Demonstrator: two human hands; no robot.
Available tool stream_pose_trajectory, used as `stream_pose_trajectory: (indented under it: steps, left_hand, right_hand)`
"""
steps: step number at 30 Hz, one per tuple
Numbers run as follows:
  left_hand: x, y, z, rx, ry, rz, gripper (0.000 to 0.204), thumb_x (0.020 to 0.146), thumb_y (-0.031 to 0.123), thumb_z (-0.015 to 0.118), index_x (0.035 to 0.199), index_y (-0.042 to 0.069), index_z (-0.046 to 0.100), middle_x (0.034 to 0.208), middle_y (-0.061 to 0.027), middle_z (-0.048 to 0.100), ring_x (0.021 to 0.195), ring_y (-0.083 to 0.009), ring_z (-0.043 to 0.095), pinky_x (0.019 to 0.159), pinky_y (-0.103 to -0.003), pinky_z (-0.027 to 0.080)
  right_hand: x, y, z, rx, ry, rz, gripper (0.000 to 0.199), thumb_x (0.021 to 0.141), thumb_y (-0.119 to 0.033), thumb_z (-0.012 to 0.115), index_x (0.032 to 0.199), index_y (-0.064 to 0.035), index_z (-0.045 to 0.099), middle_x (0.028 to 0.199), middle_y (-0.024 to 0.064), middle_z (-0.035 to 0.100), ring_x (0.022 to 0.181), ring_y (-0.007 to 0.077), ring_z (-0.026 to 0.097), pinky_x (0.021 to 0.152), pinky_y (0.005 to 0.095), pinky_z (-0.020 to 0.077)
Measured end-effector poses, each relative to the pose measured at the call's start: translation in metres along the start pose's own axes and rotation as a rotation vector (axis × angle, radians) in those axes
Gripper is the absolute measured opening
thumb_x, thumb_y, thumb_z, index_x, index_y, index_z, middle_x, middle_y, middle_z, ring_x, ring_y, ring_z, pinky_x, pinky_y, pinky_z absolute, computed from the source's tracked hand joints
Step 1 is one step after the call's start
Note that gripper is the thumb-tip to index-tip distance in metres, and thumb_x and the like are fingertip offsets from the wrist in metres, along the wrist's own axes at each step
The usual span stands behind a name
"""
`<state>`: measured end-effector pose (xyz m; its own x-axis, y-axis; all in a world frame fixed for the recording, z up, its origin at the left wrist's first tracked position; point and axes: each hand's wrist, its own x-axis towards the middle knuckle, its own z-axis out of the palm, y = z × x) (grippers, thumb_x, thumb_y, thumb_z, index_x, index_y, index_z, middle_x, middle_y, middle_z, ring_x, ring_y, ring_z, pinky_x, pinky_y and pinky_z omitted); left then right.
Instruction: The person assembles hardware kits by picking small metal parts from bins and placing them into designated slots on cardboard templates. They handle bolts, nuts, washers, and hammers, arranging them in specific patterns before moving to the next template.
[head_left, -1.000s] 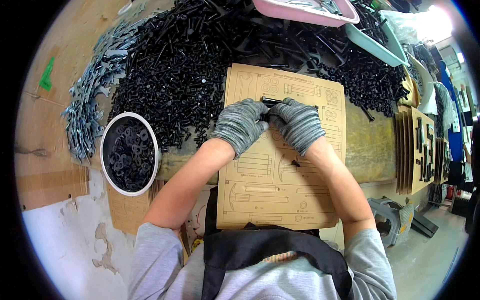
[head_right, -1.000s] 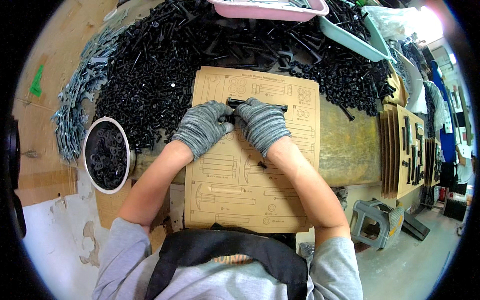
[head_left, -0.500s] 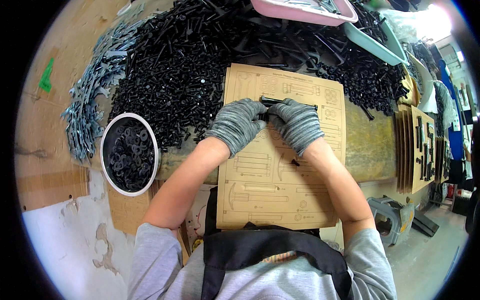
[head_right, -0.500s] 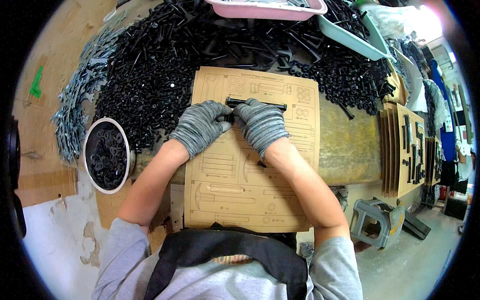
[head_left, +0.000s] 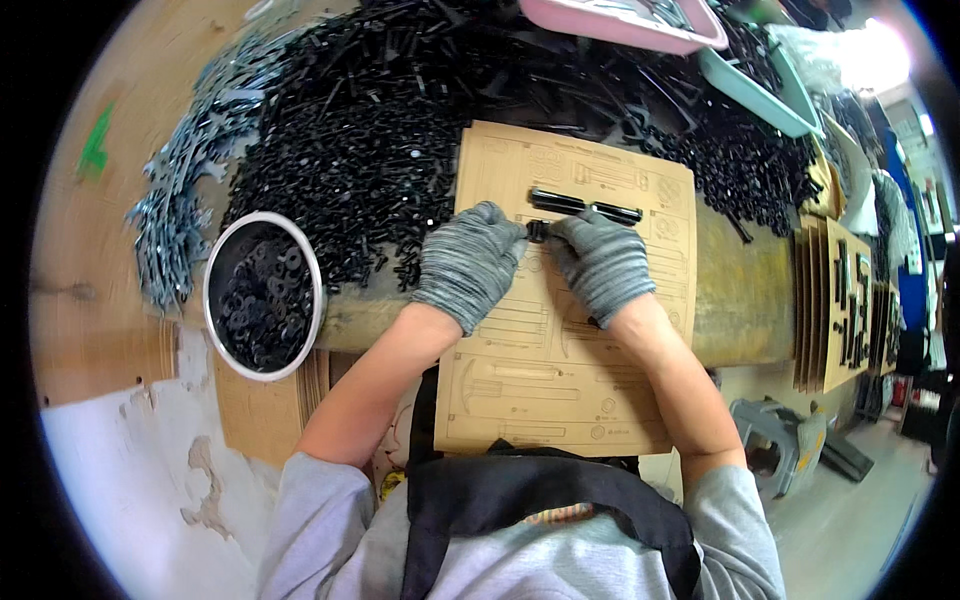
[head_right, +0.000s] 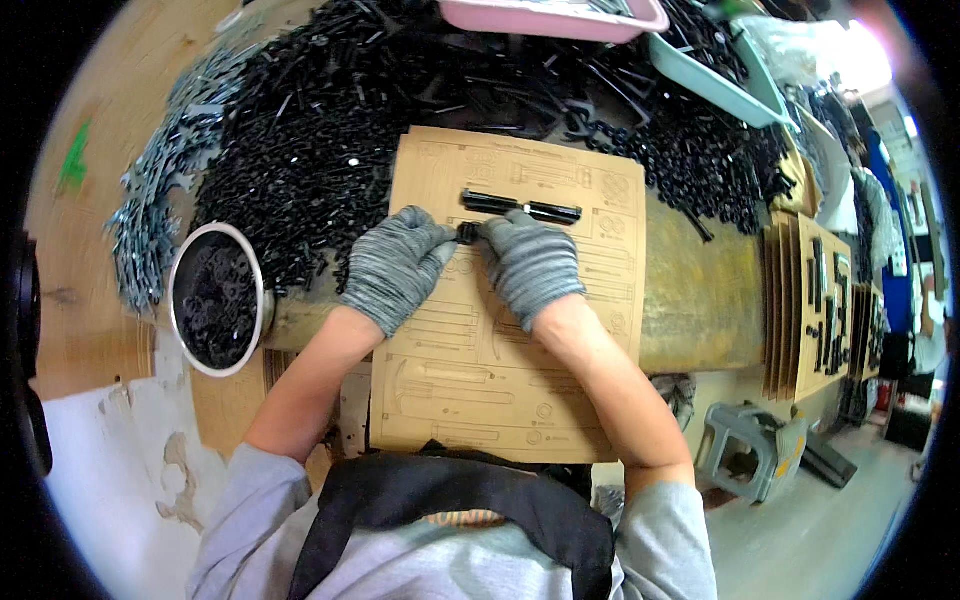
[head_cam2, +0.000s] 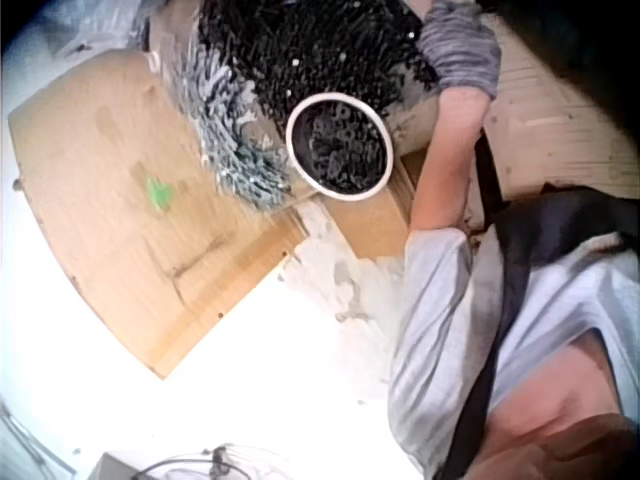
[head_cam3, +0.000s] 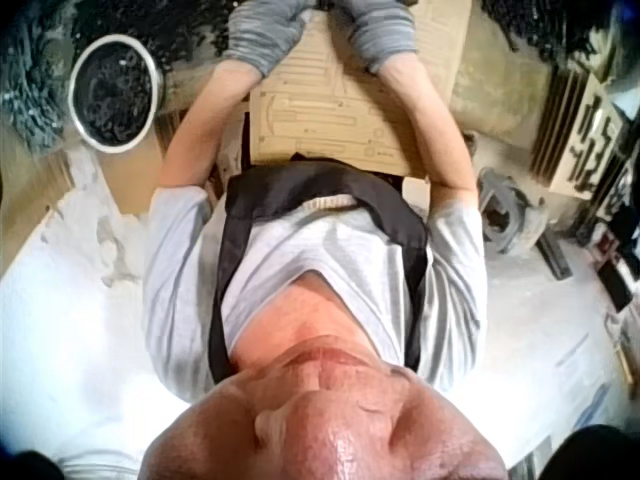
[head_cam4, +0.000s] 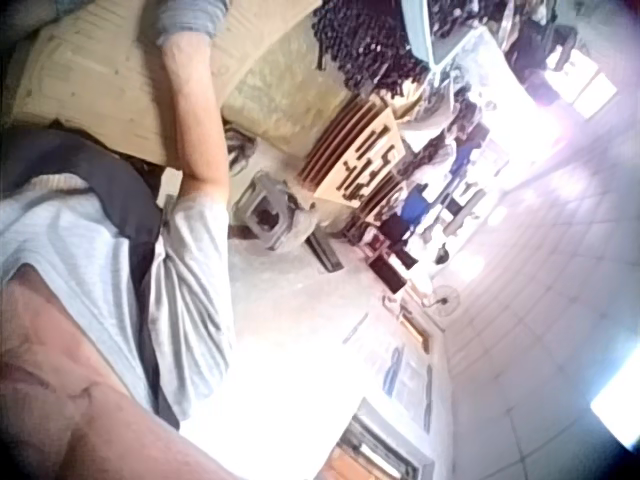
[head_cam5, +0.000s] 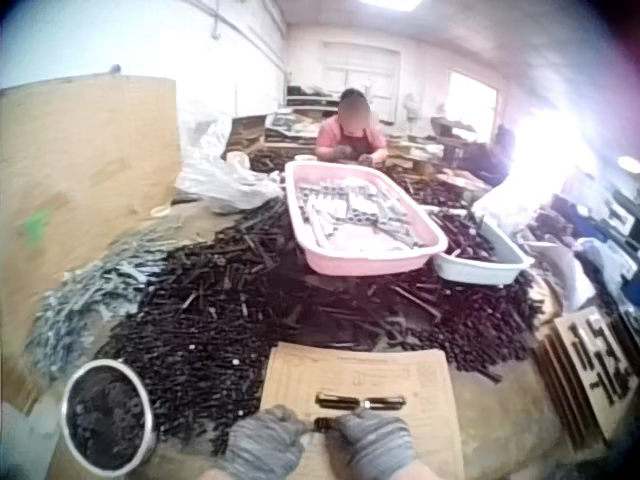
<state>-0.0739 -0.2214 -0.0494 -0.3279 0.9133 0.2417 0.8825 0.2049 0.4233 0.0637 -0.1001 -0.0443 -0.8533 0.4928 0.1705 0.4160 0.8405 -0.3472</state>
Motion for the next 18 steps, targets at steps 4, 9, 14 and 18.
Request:
stream_pose_trajectory:
  steps: [4,9,14,18]
  left_hand:
    - [-0.024,-0.002,-0.003,0.008,0.063,0.029,0.021,0.085,0.022,0.059,0.095,0.006,0.069,0.095,-0.0083,0.064,0.087,-0.025,0.06,0.078,-0.037,0.05]
    - [-0.066,-0.003,-0.02,-0.168,0.024,-0.038,0.026,0.088,0.024,0.057,0.104,0.007,0.067,0.094,-0.0099,0.061,0.094,-0.0257,0.058,0.082,-0.038,0.049]
    - [-0.097,-0.007,-0.05,-0.202,0.183,-0.129,0.025,0.086,0.024,0.061,0.105,0.009,0.067,0.094,-0.0115,0.063,0.091,-0.0275,0.06,0.082,-0.04,0.049]
    - [-0.088,-0.023,-0.097,-0.182,0.344,-0.02,0.022,0.081,0.018,0.065,0.101,0.009,0.067,0.096,-0.0094,0.065,0.093,-0.0279,0.061,0.084,-0.04,0.05]
  right_hand:
    - [-0.032,-0.014,-0.028,-0.01,0.033,-0.002,0.01,0.086,-0.02,0.061,0.084,-0.0103,0.061,0.082,0.0134,0.061,0.066,0.0346,0.061,0.06,0.044,0.0496]
    - [-0.08,-0.022,-0.037,-0.009,-0.196,0.054,0.013,0.08,-0.02,0.065,0.089,-0.01,0.062,0.079,0.0135,0.06,0.067,0.0347,0.06,0.062,0.0429,0.0498]
    - [-0.065,-0.046,-0.03,-0.042,-0.38,-0.07,0.01,0.08,-0.014,0.063,0.089,-0.01,0.063,0.083,0.015,0.062,0.072,0.035,0.061,0.066,0.0436,0.0502]
    - [-0.013,-0.079,-0.008,0.163,-0.169,-0.245,0.011,0.081,-0.01,0.064,0.091,-0.0062,0.064,0.085,0.015,0.063,0.07,0.0327,0.062,0.065,0.0418,0.0508]
